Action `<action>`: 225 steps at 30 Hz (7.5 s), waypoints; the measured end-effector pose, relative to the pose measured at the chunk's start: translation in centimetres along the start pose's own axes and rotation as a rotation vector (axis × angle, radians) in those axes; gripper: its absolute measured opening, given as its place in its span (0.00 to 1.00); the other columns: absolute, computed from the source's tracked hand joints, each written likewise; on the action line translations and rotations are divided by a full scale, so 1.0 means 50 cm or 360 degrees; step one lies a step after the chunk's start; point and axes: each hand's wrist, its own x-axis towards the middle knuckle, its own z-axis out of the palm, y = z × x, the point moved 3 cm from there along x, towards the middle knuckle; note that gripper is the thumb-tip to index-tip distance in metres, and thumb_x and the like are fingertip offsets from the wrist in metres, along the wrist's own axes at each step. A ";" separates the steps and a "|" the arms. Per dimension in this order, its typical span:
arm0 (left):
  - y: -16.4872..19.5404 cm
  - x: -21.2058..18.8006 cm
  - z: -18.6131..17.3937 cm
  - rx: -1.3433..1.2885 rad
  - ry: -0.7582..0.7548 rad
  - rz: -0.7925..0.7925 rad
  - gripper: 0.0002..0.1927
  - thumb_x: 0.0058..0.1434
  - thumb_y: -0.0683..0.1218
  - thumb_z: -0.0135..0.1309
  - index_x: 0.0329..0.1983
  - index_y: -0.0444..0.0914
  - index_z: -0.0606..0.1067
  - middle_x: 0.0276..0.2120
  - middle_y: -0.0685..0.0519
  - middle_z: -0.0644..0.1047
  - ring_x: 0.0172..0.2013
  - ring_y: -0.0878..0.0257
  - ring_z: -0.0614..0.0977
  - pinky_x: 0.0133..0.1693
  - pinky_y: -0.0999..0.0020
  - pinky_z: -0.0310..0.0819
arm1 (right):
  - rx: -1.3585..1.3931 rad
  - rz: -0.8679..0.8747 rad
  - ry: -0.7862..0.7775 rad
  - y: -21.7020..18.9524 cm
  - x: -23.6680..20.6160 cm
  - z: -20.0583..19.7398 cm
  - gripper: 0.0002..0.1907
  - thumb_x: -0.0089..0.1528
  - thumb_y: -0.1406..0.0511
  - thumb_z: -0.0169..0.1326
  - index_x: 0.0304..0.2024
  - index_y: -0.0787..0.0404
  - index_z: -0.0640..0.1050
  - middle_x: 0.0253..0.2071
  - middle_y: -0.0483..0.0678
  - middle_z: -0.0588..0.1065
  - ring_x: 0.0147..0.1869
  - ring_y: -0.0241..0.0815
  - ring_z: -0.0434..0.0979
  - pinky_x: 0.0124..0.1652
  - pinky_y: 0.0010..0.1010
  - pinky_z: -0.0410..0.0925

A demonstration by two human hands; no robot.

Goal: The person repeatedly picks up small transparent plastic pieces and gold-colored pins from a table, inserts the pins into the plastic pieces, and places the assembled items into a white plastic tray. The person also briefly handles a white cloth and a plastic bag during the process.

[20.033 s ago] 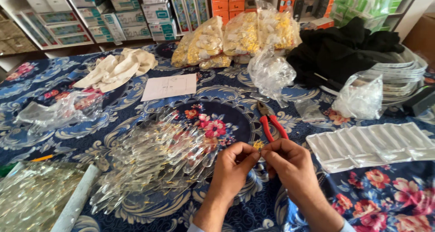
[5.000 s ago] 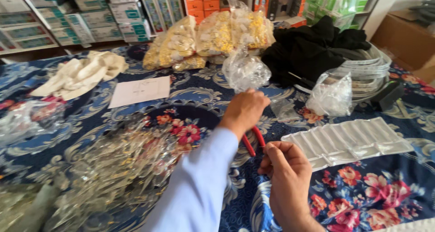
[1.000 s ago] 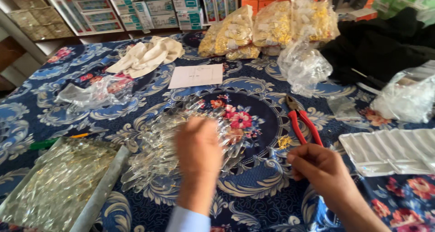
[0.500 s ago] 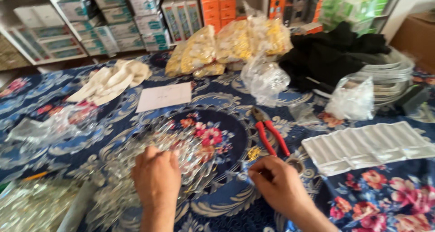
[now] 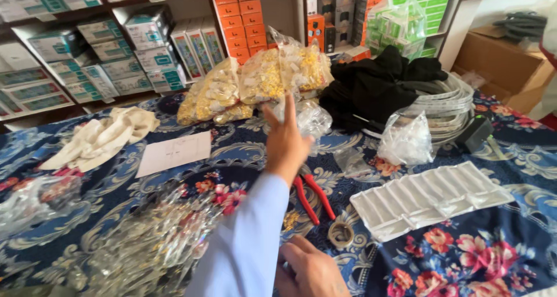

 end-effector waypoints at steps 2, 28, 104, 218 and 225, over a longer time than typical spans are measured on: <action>-0.001 0.057 0.024 0.0131 -0.0010 -0.0011 0.50 0.51 0.47 0.66 0.76 0.50 0.54 0.72 0.26 0.48 0.55 0.35 0.78 0.52 0.55 0.78 | 0.0024 -0.0036 0.0046 0.020 -0.009 0.009 0.15 0.52 0.67 0.62 0.43 0.58 0.81 0.42 0.51 0.78 0.42 0.53 0.83 0.40 0.38 0.76; 0.098 -0.236 0.110 0.0311 -0.0374 0.0675 0.21 0.60 0.54 0.61 0.47 0.34 0.73 0.45 0.38 0.76 0.45 0.40 0.79 0.46 0.47 0.74 | -0.0089 0.1100 0.1003 0.174 -0.079 -0.375 0.08 0.64 0.63 0.58 0.42 0.56 0.84 0.31 0.53 0.82 0.27 0.49 0.80 0.30 0.40 0.71; -0.259 -0.041 0.060 -0.0678 0.0824 0.0024 0.34 0.72 0.63 0.30 0.71 0.39 0.66 0.68 0.43 0.69 0.69 0.46 0.67 0.68 0.56 0.55 | -0.1063 -0.0287 0.0205 -0.035 0.484 -0.177 0.09 0.59 0.61 0.57 0.38 0.59 0.79 0.32 0.58 0.79 0.38 0.61 0.81 0.41 0.50 0.72; -0.221 -0.088 0.038 -0.0572 0.0895 0.0165 0.27 0.69 0.53 0.38 0.60 0.27 0.70 0.58 0.30 0.73 0.58 0.35 0.74 0.61 0.50 0.66 | -0.0147 0.0022 0.0591 -0.197 0.470 -0.262 0.10 0.67 0.70 0.46 0.44 0.70 0.78 0.33 0.60 0.80 0.32 0.48 0.86 0.27 0.32 0.78; -0.215 -0.095 0.033 -0.0458 0.0954 0.0300 0.24 0.70 0.50 0.37 0.57 0.29 0.72 0.58 0.29 0.73 0.59 0.33 0.74 0.64 0.48 0.65 | 0.0769 0.0402 0.0275 -0.156 0.476 -0.218 0.10 0.66 0.69 0.48 0.46 0.69 0.76 0.39 0.58 0.80 0.37 0.50 0.86 0.33 0.38 0.81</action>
